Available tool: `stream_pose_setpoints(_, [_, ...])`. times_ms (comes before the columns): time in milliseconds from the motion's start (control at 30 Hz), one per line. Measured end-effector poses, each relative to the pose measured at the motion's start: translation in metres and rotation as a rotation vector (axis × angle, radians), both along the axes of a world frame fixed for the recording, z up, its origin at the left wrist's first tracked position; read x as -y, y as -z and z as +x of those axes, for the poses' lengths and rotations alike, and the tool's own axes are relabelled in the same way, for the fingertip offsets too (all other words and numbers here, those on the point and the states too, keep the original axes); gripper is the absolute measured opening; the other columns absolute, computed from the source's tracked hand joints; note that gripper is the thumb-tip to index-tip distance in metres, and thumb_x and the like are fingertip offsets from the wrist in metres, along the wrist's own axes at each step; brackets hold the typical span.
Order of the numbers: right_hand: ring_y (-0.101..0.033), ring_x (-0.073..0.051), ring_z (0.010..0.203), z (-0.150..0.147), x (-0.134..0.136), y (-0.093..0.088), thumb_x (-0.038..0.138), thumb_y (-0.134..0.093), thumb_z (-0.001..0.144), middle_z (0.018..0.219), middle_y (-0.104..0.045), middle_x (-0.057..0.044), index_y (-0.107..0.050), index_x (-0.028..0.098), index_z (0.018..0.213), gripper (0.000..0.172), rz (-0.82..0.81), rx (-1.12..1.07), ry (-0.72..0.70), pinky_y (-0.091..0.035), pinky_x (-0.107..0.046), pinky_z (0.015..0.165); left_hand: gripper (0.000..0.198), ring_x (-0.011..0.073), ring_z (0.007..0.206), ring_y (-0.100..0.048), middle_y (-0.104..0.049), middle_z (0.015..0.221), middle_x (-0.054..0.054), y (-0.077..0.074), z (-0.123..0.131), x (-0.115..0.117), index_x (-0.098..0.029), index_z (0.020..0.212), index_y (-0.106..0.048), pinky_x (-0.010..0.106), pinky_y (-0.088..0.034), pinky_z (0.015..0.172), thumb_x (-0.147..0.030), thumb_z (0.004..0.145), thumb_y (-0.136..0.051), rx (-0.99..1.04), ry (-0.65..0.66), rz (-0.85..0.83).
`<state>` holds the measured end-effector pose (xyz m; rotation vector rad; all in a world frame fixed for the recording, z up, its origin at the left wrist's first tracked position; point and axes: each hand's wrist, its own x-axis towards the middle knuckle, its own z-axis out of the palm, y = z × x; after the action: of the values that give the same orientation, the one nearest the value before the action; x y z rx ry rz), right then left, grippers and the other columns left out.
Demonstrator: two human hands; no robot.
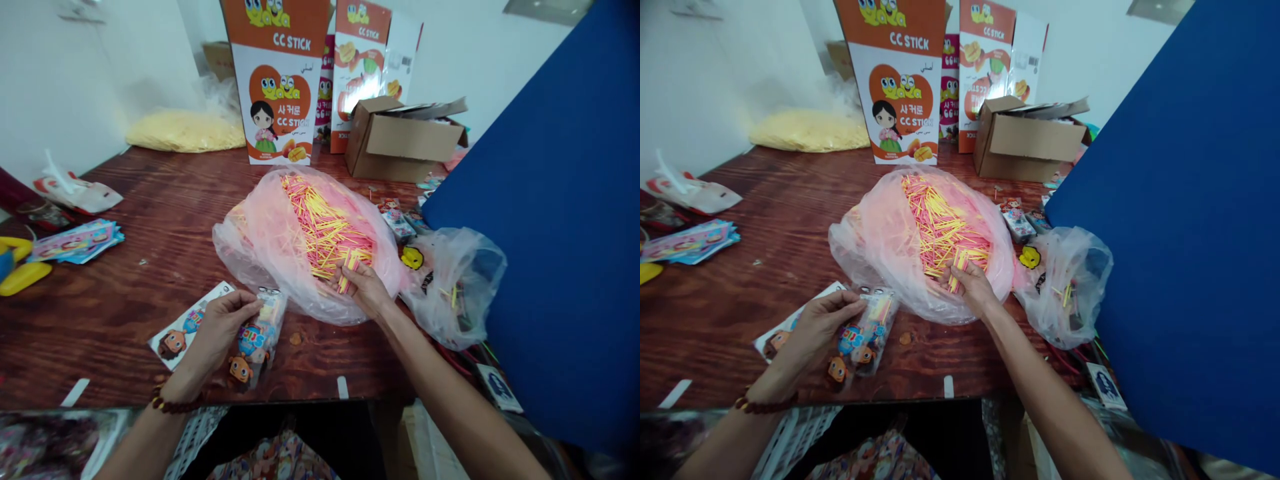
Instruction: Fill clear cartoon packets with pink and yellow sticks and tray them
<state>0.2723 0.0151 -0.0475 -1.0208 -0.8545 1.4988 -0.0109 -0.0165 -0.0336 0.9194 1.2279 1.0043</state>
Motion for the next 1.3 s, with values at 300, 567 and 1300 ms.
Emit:
stream_pose_setpoints(300, [-0.057, -0.015, 0.072, -0.042, 0.018, -0.035, 0.042, -0.062, 0.086, 0.08, -0.064, -0.001, -0.062, 0.02, 0.087, 0.022, 0.272, 0.493, -0.227, -0.044, -0.028, 0.067, 0.026, 0.0092, 0.056, -0.044, -0.054, 0.059, -0.002, 0.007, 0.026, 0.002, -0.014, 0.064, -0.065, 0.021, -0.034, 0.053, -0.037, 0.073, -0.074, -0.11, 0.215, 0.134])
stream_pose_setpoints(567, [-0.046, -0.015, 0.068, -0.065, 0.024, -0.035, 0.027, -0.042, 0.098, 0.075, -0.053, 0.0, -0.044, 0.022, 0.08, 0.018, 0.607, 1.048, -0.411, -0.031, -0.028, 0.063, 0.026, 0.0086, 0.056, -0.042, -0.054, 0.062, -0.003, 0.008, 0.017, 0.003, -0.014, 0.069, -0.063, 0.022, -0.032, 0.055, -0.038, 0.076, -0.071, -0.131, 0.303, 0.103])
stream_pose_setpoints(1300, [-0.07, -0.018, 0.08, -0.108, 0.03, -0.062, 0.032, -0.062, 0.086, 0.078, -0.07, 0.003, -0.058, 0.025, 0.094, 0.011, 0.24, -0.194, 0.13, -0.055, -0.038, 0.085, 0.031, 0.012, 0.068, -0.041, -0.047, 0.069, -0.001, 0.0, 0.018, 0.012, -0.016, 0.071, -0.056, 0.024, -0.034, 0.064, -0.035, 0.096, -0.051, -0.278, 0.393, 0.522])
